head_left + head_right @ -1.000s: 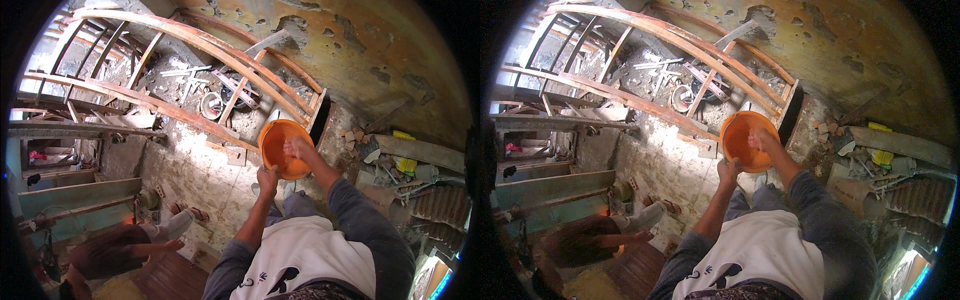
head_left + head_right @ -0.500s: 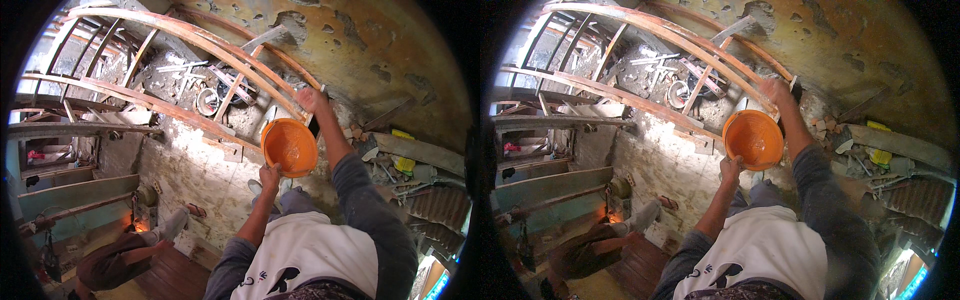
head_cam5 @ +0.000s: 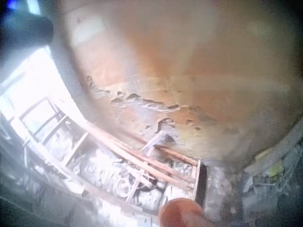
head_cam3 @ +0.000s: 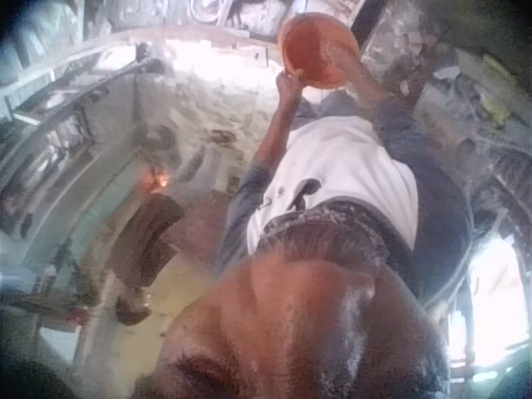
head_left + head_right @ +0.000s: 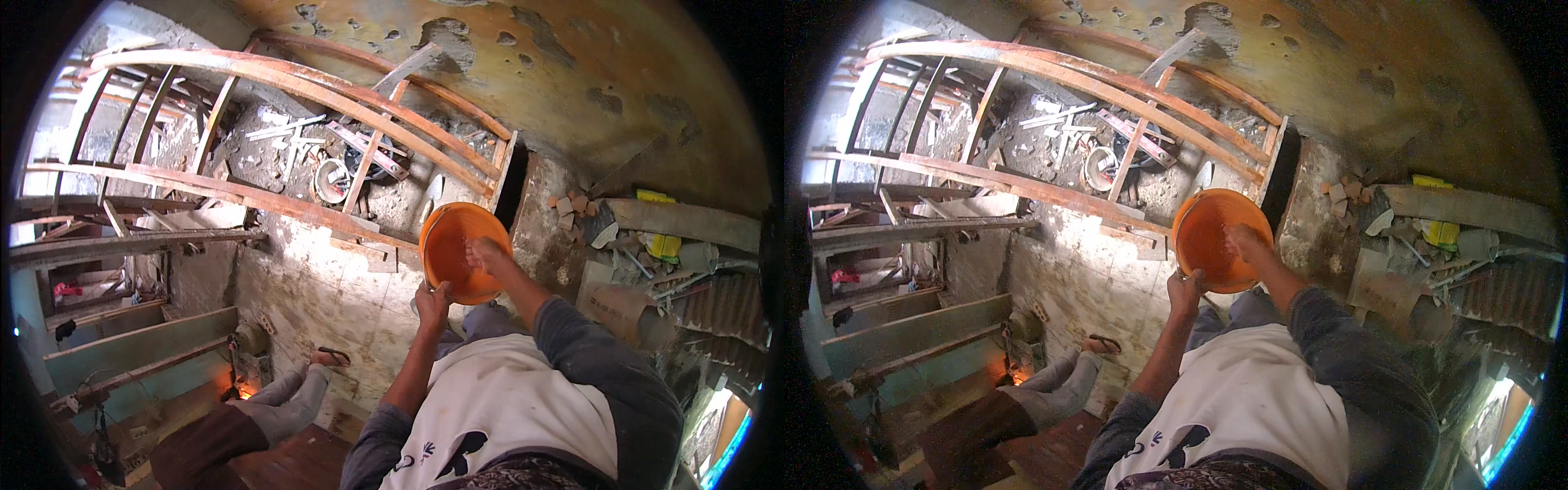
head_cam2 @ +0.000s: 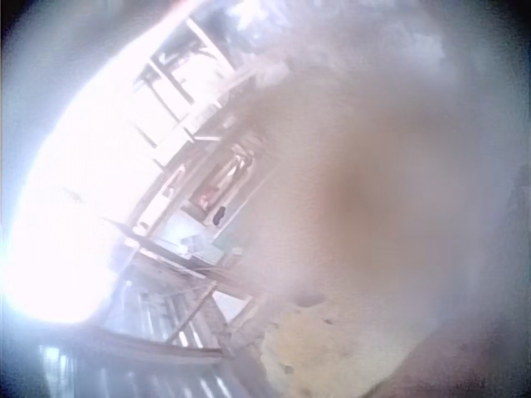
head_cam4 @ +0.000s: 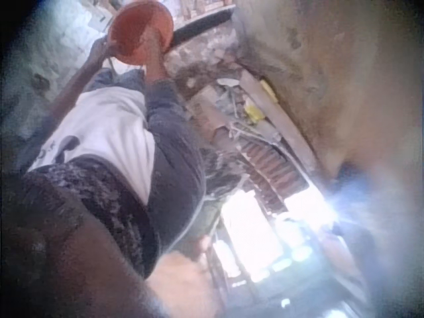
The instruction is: The person assembles a curved wooden frame by positioning planks and securing them with a hammer and nails. They also clear debris from the work area and pour water from a bucket onto the frame.
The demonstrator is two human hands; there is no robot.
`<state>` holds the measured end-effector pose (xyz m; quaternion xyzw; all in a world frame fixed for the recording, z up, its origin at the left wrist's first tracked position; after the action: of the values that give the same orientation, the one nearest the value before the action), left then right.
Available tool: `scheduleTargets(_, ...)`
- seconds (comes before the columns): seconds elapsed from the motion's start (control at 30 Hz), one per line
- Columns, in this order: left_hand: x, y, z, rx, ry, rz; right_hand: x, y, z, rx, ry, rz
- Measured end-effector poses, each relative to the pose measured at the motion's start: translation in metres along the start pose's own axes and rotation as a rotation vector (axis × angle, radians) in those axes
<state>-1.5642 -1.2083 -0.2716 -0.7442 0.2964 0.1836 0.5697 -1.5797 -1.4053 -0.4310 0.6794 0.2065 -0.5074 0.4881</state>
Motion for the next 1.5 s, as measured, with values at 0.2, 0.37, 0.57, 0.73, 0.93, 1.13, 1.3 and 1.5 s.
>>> scheduleTargets(0.2,-0.005,0.003,0.001,0.026,-0.031,0.071,0.018,-0.008,-0.019,0.446,0.241,-0.095)
scheduleTargets(0.37,0.003,0.008,0.003,0.020,-0.059,0.088,-0.006,0.156,0.016,0.592,0.221,0.314)
scheduleTargets(0.57,0.007,0.009,0.000,-0.015,-0.106,0.070,-0.055,0.273,0.068,0.658,0.018,0.599)
scheduleTargets(0.73,0.007,-0.005,0.008,-0.033,-0.065,0.011,-0.042,0.149,0.016,0.170,0.407,0.713)
scheduleTargets(0.93,0.001,-0.019,0.002,0.057,0.040,-0.028,0.027,0.004,-0.020,0.258,0.063,-0.013)
scheduleTargets(1.13,0.030,-0.038,0.006,0.042,-0.013,0.051,0.019,0.083,-0.045,0.684,0.341,0.037)
scheduleTargets(1.3,0.070,-0.056,0.017,0.075,-0.004,0.151,-0.023,0.293,-0.034,0.597,0.124,0.401)
scheduleTargets(1.5,0.112,-0.094,0.039,0.142,0.069,0.126,-0.057,0.366,-0.033,0.586,-0.035,0.748)
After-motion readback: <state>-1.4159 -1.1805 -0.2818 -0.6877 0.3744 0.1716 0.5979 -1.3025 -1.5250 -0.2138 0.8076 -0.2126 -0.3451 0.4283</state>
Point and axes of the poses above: each hand's wrist, its own x-axis towards the middle knuckle, its own z-axis out of the back of the hand, y = z × x, the point moved 6 cm from there along x, towards the middle knuckle, and after that the axes turned 11 degrees about -x, right-handed, at the moved point
